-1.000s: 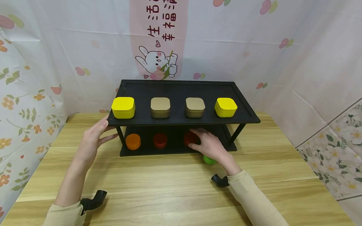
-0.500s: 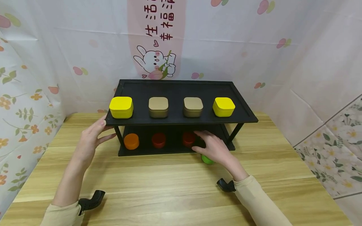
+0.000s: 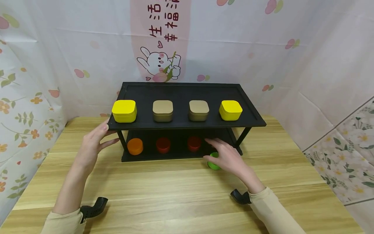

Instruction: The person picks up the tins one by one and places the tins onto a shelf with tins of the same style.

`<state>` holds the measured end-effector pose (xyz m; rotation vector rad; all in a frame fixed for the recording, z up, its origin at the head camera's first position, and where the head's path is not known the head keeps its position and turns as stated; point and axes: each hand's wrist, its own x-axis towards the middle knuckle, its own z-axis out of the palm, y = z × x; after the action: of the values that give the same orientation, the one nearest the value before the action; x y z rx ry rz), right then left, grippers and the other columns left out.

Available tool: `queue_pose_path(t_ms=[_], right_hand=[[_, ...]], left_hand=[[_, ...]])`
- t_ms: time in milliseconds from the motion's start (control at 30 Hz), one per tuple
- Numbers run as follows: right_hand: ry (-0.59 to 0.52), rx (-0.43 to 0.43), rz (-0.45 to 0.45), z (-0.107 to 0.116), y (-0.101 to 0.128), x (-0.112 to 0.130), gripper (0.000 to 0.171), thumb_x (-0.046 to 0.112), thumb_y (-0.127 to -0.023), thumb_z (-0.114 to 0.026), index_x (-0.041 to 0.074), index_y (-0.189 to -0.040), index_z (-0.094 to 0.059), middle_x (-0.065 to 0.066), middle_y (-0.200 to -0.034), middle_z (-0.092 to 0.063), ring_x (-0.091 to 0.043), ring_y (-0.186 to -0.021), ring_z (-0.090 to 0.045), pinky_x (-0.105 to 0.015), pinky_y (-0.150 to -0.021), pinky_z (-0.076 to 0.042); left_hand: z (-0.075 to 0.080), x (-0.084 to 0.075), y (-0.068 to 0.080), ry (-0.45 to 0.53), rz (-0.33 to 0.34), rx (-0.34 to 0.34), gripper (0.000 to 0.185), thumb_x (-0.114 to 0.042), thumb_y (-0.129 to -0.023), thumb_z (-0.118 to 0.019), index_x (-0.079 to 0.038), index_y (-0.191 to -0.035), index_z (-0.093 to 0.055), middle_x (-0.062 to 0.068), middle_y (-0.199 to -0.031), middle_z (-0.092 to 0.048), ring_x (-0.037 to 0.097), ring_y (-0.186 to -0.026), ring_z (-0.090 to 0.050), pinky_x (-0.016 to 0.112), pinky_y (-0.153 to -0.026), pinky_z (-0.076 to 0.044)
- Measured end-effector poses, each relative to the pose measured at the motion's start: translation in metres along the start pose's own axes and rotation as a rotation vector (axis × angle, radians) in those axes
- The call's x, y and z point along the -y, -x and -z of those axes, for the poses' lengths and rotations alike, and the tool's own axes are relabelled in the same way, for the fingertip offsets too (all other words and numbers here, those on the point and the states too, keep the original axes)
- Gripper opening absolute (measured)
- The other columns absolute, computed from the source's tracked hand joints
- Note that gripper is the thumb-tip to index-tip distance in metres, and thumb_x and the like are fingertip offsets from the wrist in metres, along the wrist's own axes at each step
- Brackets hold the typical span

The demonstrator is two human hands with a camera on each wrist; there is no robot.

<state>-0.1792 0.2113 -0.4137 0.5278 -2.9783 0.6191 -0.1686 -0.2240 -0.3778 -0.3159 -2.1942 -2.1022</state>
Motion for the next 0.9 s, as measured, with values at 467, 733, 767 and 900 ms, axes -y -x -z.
queue_pose_path(t_ms=[467,733,767,900], right_hand=[[0.023,0.000,0.038,0.003,0.014,-0.008,0.068,0.040,-0.086,-0.083,0.012,-0.144,-0.060,-0.014,-0.138,-0.066,-0.033,-0.119,-0.067,-0.055,-0.090,-0.061],[0.028,0.010,0.054,0.004,0.021,-0.015,0.063,0.038,-0.085,-0.083,0.012,-0.139,-0.064,-0.012,-0.134,-0.068,-0.027,-0.112,-0.068,-0.047,-0.086,-0.060],[0.031,0.011,0.055,0.004,0.021,-0.015,0.062,0.037,-0.085,-0.084,0.012,-0.138,-0.065,-0.011,-0.133,-0.068,-0.026,-0.110,-0.068,-0.045,-0.085,-0.060],[0.043,0.009,0.062,0.004,0.024,-0.017,0.061,0.037,-0.084,-0.085,0.012,-0.136,-0.066,-0.010,-0.129,-0.069,-0.021,-0.101,-0.066,-0.036,-0.077,-0.057]], left_hand=[[0.000,0.000,0.000,-0.009,-0.003,-0.011,0.048,-0.036,-0.110,-0.045,-0.013,-0.152,-0.052,-0.015,-0.145,-0.055,0.005,-0.117,-0.061,0.016,-0.089,-0.061],[0.000,0.000,0.000,0.017,-0.013,-0.009,0.044,-0.034,-0.111,-0.045,-0.017,-0.149,-0.056,-0.014,-0.144,-0.056,0.006,-0.117,-0.062,0.017,-0.089,-0.061],[0.000,0.000,0.001,0.019,-0.012,-0.009,0.043,-0.034,-0.111,-0.045,-0.017,-0.149,-0.056,-0.014,-0.144,-0.057,0.006,-0.117,-0.062,0.017,-0.089,-0.061],[0.000,0.000,0.001,0.023,-0.009,-0.008,0.042,-0.033,-0.111,-0.045,-0.018,-0.148,-0.057,-0.014,-0.143,-0.057,0.005,-0.117,-0.062,0.017,-0.089,-0.061]])
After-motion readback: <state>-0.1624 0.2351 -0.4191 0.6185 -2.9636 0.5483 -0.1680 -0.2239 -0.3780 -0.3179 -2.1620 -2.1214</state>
